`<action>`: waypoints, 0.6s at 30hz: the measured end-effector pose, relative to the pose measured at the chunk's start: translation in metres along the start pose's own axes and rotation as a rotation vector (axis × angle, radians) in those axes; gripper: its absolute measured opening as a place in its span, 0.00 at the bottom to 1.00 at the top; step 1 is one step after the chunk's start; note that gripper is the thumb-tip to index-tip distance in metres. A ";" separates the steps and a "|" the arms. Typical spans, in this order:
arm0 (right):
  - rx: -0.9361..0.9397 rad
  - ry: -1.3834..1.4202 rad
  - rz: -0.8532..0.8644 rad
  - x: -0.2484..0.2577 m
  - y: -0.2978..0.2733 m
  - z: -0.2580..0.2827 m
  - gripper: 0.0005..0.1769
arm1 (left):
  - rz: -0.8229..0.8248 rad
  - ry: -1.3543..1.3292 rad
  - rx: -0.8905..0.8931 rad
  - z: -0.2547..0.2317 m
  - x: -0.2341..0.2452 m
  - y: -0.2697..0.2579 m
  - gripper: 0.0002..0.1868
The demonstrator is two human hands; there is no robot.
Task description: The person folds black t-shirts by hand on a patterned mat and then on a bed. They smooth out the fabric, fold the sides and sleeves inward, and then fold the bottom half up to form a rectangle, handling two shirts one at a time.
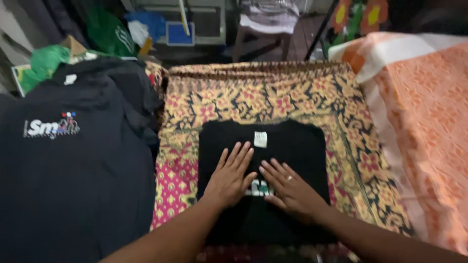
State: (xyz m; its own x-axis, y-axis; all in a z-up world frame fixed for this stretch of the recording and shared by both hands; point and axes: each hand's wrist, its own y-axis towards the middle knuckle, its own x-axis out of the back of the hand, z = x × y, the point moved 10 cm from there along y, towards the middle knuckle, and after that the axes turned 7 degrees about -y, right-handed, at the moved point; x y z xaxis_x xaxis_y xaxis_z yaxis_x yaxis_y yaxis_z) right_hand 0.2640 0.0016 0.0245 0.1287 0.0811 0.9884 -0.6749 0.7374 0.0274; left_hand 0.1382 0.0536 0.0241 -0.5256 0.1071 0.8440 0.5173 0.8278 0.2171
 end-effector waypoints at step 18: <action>-0.301 -0.012 -0.025 0.011 0.038 -0.128 0.41 | 0.084 0.106 0.190 0.057 -0.003 0.033 0.40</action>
State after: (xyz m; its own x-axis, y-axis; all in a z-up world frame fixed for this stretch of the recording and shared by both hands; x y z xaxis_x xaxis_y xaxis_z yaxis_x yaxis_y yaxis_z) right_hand 0.3333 0.1165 0.0174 0.1326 0.0538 0.9897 -0.4261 0.9047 0.0079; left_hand 0.1186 0.1120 0.0011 -0.4068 0.1298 0.9042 0.4148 0.9082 0.0563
